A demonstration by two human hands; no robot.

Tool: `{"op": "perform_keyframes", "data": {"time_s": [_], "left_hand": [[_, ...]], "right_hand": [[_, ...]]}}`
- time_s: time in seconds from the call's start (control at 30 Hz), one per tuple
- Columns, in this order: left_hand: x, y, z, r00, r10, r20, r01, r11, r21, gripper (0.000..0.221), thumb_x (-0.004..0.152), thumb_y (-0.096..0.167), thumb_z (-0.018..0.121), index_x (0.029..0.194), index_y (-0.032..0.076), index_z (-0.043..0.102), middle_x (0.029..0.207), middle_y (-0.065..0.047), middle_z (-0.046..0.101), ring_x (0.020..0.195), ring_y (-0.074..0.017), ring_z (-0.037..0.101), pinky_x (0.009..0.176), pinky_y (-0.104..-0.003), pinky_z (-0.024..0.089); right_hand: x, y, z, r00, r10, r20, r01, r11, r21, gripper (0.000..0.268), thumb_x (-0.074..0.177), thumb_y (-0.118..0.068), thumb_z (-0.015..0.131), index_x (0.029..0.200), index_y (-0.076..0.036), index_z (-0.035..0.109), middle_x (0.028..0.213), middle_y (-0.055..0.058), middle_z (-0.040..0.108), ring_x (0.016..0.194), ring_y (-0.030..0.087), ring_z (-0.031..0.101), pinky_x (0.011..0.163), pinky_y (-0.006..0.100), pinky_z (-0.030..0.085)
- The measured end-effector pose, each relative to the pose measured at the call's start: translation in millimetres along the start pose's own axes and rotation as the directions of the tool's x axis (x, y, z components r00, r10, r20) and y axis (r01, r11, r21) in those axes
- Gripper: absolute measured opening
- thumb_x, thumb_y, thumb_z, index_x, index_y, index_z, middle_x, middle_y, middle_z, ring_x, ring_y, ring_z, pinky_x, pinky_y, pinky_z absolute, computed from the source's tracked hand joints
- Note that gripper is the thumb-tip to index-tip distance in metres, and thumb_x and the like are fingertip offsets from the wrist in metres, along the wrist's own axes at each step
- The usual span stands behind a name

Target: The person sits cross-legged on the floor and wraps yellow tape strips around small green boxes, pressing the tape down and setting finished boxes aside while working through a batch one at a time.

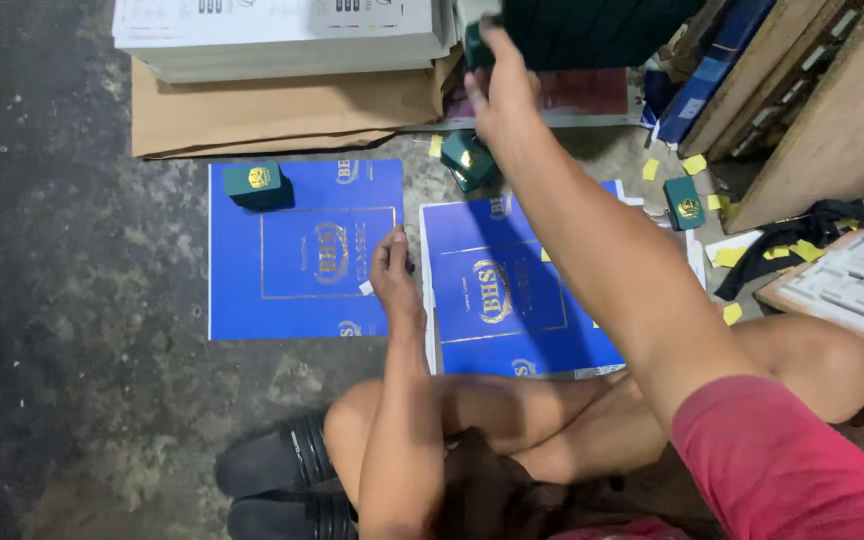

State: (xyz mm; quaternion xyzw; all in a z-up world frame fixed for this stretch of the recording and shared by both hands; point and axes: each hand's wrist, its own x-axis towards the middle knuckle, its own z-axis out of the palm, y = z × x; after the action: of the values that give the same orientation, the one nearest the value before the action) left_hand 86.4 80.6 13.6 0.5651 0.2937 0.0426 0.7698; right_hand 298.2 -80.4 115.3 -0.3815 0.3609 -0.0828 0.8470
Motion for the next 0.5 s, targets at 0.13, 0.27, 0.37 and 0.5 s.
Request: {"op": "perform_keyframes", "data": {"time_s": [0.13,0.27,0.37,0.5], "left_hand": [[9,1,4,1.000,0.015,0.008,-0.015,1.000,0.015,0.041,0.099,0.028,0.065,0.129,0.001,0.074,0.096,-0.005,0.070,0.084,-0.0122,0.057,0.081,-0.026,0.047],[4,8,9,0.998,-0.037,0.048,0.037,0.999,-0.005,0.042,0.099,0.024,0.063,0.133,0.001,0.070,0.121,-0.012,0.073,0.111,-0.0195,0.067,0.101,-0.032,0.052],[6,-4,6,0.996,-0.001,0.086,0.006,0.998,-0.060,0.040,0.099,0.021,0.065,0.132,-0.002,0.070,0.111,-0.010,0.071,0.098,-0.0154,0.062,0.091,-0.028,0.050],[-2,5,9,0.992,-0.038,0.122,0.048,0.995,-0.083,0.041,0.098,0.023,0.064,0.132,-0.001,0.068,0.114,-0.014,0.072,0.102,-0.0198,0.066,0.095,-0.034,0.052]], "right_hand": [[72,13,25,0.993,0.033,-0.110,-0.015,0.988,0.157,0.069,0.061,-0.029,0.084,0.116,0.010,0.067,0.129,0.025,0.055,0.108,0.035,0.055,0.085,0.042,0.060],[110,23,30,0.991,0.005,-0.131,0.028,0.969,0.247,0.058,0.070,-0.025,0.080,0.116,0.008,0.068,0.123,0.022,0.067,0.102,0.030,0.062,0.081,0.037,0.059],[106,27,27,0.991,-0.010,-0.135,0.049,0.955,0.292,0.058,0.076,-0.027,0.075,0.119,0.010,0.064,0.127,0.024,0.062,0.105,0.034,0.061,0.081,0.039,0.062],[79,26,28,0.995,-0.027,-0.099,0.060,0.935,0.349,0.075,0.063,-0.029,0.082,0.122,0.013,0.063,0.130,0.022,0.055,0.109,0.031,0.060,0.087,0.036,0.063]]}}
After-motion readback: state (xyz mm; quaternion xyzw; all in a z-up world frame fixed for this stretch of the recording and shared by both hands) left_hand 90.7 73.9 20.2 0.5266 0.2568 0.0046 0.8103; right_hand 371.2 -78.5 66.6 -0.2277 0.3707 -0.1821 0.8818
